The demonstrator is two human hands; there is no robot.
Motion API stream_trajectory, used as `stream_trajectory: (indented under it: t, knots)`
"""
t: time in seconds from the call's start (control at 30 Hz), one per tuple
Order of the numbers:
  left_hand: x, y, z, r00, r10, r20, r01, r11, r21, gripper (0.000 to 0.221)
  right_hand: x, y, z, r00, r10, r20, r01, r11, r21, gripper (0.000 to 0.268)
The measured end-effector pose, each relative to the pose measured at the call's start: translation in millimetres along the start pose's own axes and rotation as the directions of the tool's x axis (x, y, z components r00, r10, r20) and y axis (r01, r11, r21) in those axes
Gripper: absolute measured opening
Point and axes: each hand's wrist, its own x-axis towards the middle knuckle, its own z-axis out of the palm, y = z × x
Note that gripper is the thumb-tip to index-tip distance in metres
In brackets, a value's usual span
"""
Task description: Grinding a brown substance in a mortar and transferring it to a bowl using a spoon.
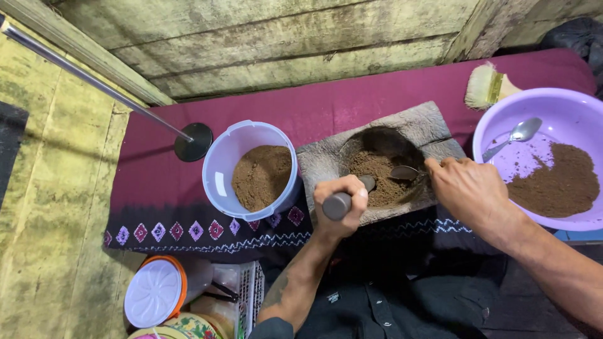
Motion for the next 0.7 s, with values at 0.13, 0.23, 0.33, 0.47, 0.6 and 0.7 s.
stream_trajectory:
  t: [0.13, 0.23, 0.33, 0.47, 0.6, 0.7]
  knots:
    - [9, 39, 2, 1.0, -0.019, -0.006, 0.019, 1.0, 0.023, 0.027, 4, 1, 4, 1.0, 0.008, 0.03, -0.009, 0.999, 0.032, 0.009]
    - [6, 60, 3, 0.989, 0.138, -0.051, -0.141, 0.988, -0.064, 0.026, 5, 3, 7, 0.999, 0.013, 0.032, -0.015, 0.999, 0.045, 0.013]
    - [1, 66, 1, 0.98, 0.184, -0.08, -0.187, 0.982, -0.039, 0.024, 6, 3, 6, 1.0, -0.001, 0.028, 0.001, 1.0, 0.017, 0.01]
    - [1, 37, -2, 0.995, 0.083, 0.06, -0.087, 0.994, 0.069, 0.024, 10, 1, 11, 1.0, -0.019, -0.007, 0.019, 1.0, -0.012, 0.012]
    - [6, 25, -2, 0.992, -0.053, 0.118, 0.035, 0.989, 0.147, 0.024, 24, -9, -4, 0.998, -0.007, 0.07, 0.009, 1.0, -0.019, 0.018]
    - [4, 29, 0, 0.998, -0.036, 0.056, 0.028, 0.991, 0.134, 0.026, 24, -9, -4, 0.999, 0.03, 0.033, -0.028, 0.998, -0.064, 0.013]
